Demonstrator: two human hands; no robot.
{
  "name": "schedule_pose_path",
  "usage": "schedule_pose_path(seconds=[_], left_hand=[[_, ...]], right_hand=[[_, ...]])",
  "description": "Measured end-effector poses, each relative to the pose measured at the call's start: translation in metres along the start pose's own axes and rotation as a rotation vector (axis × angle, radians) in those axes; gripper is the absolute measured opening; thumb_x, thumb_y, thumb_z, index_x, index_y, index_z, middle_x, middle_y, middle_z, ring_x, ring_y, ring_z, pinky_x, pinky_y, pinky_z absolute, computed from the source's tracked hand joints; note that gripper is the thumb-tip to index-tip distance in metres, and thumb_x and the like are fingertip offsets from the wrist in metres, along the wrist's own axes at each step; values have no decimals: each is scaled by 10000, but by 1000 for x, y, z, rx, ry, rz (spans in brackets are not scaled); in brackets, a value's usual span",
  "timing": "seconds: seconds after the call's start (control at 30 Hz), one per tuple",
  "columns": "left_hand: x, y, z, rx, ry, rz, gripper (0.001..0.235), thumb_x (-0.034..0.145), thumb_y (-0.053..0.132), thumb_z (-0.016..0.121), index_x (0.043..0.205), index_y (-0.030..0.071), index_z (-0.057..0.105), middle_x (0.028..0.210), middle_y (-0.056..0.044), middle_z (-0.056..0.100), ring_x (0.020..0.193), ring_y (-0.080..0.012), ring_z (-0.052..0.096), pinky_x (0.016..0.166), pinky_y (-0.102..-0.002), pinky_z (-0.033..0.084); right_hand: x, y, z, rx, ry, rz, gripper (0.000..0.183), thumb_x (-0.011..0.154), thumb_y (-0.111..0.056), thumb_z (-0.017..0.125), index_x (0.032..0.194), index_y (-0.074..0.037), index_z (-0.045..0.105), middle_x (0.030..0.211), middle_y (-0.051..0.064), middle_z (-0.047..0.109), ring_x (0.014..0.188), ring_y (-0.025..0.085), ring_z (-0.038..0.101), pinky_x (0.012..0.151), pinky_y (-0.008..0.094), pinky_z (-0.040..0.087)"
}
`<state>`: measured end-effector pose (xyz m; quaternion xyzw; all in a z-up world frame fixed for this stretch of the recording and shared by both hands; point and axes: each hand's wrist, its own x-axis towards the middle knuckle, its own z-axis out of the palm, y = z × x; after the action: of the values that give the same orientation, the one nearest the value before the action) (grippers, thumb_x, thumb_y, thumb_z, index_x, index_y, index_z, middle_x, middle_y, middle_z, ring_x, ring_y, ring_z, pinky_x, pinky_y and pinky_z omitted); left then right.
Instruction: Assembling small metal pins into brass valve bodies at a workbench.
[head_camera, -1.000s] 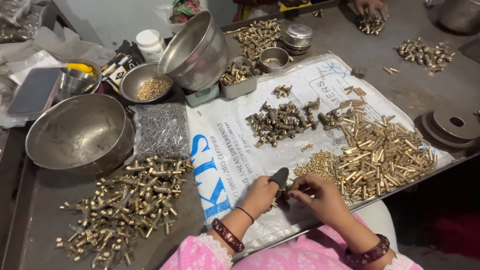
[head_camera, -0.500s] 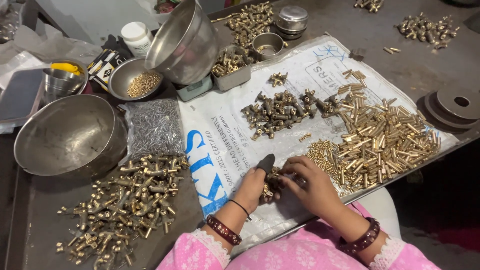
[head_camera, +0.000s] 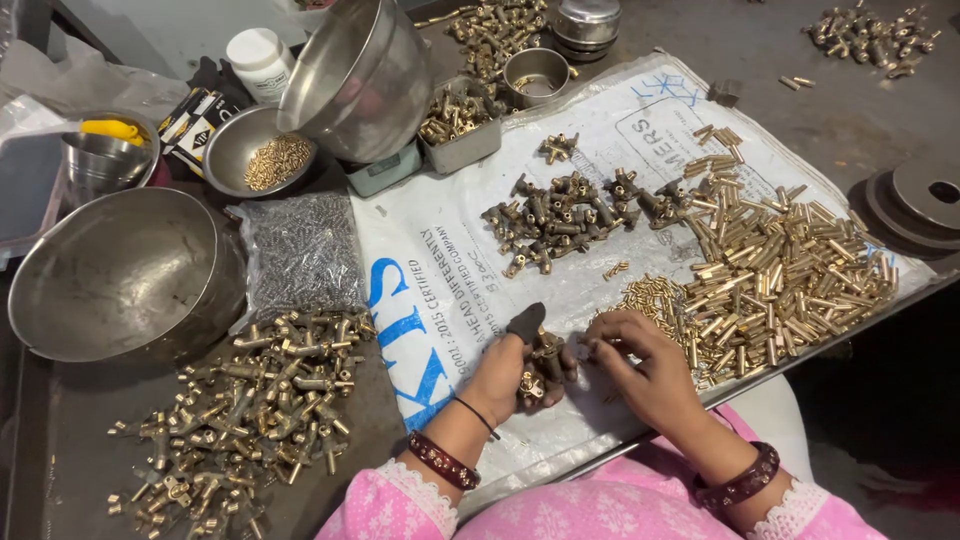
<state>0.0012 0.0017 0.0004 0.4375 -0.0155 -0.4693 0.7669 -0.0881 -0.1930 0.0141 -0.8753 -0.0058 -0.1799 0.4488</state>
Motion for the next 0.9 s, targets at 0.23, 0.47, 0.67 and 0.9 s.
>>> schedule_pose_path(seconds=[0.23,0.47,0.67,0.9], left_hand=[[-1,2,-7,32,-56,-63,731,994,685,428,824,23,690,688,-115,663,465,-210,586,378,-298,394],[2,-4,-5,67,-29,-25,707,1006,669,479,840,13,683,678,-107,661,473,-207,597,400,-304,422],[-2,2,4,113,54,-11,680,990,638,448,844,33,721,636,-80,659,432,-167,589,360,-275,394],[10,-22,-13,288,-148,3,285,987,159,489,981,19,737,783,-36,670,522,-101,591,434,-258,421]], right_hand=[[8,-5,4,57,-33,55,142,861,-63,721,995,-19,729,1126,65,721,1035,188,723,893,308,580],[29,-11,7,268,-209,135,188,888,-50,689,1060,-17,758,1187,80,700,1139,190,670,994,314,524],[44,-2,3,446,-226,147,125,893,-29,690,1002,13,736,1158,94,687,1093,184,664,971,306,533],[85,22,-17,126,-264,599,98,923,-31,685,976,8,757,842,80,752,762,148,659,730,320,554]])
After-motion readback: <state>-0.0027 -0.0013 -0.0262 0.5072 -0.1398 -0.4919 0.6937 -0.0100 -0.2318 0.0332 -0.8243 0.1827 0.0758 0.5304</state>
